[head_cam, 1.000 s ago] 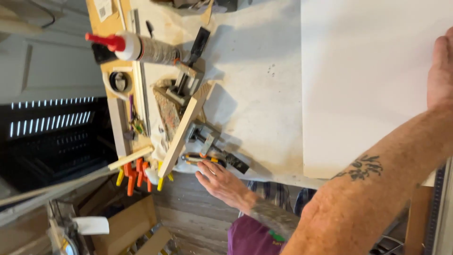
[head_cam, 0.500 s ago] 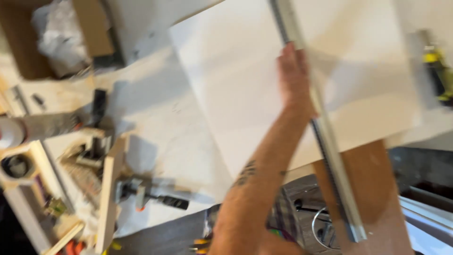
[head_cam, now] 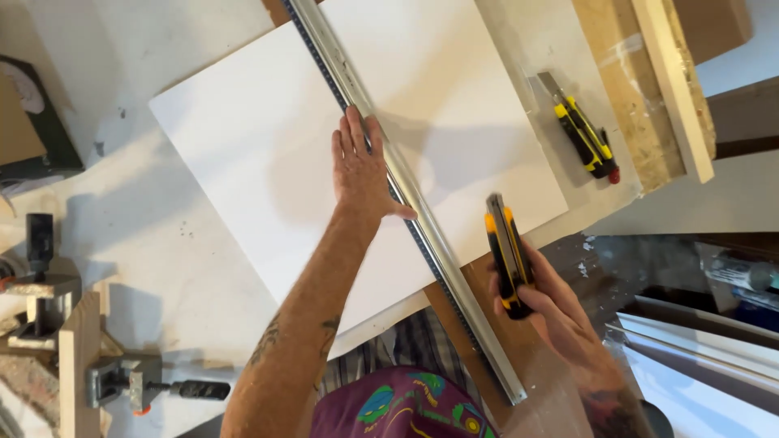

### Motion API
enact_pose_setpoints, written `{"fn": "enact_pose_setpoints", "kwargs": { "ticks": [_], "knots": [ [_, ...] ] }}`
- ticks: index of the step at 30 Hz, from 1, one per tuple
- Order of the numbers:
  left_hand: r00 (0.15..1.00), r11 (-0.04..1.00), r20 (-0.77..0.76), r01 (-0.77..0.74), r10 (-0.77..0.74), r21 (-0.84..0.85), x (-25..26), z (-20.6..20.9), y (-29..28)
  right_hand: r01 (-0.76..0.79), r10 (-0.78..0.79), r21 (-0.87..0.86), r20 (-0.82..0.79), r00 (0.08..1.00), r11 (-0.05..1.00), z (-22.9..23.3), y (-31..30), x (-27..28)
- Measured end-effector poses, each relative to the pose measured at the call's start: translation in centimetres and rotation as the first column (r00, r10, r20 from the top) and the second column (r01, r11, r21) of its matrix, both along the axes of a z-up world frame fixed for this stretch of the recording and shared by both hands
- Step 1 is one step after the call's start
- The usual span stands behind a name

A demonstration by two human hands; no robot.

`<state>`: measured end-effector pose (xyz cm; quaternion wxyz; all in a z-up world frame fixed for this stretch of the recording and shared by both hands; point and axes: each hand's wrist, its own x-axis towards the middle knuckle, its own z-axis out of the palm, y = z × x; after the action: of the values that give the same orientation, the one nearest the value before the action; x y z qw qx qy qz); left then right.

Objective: Measuring, marking, and cutting a board to fit a wooden frame using a pencil and utility knife.

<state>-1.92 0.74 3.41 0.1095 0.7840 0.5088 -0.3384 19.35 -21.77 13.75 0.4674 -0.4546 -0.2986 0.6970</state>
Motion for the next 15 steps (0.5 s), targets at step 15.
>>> {"fn": "enact_pose_setpoints", "kwargs": {
  "ticks": [15],
  "knots": [
    [0.991,0.997,0.113,-0.075,0.071,0.029,0.0,1.5,-0.1,0.081,-0.113,0.198,0.155,0.981,0.977,-2.6,5.2,-1.6]
  ]
}}
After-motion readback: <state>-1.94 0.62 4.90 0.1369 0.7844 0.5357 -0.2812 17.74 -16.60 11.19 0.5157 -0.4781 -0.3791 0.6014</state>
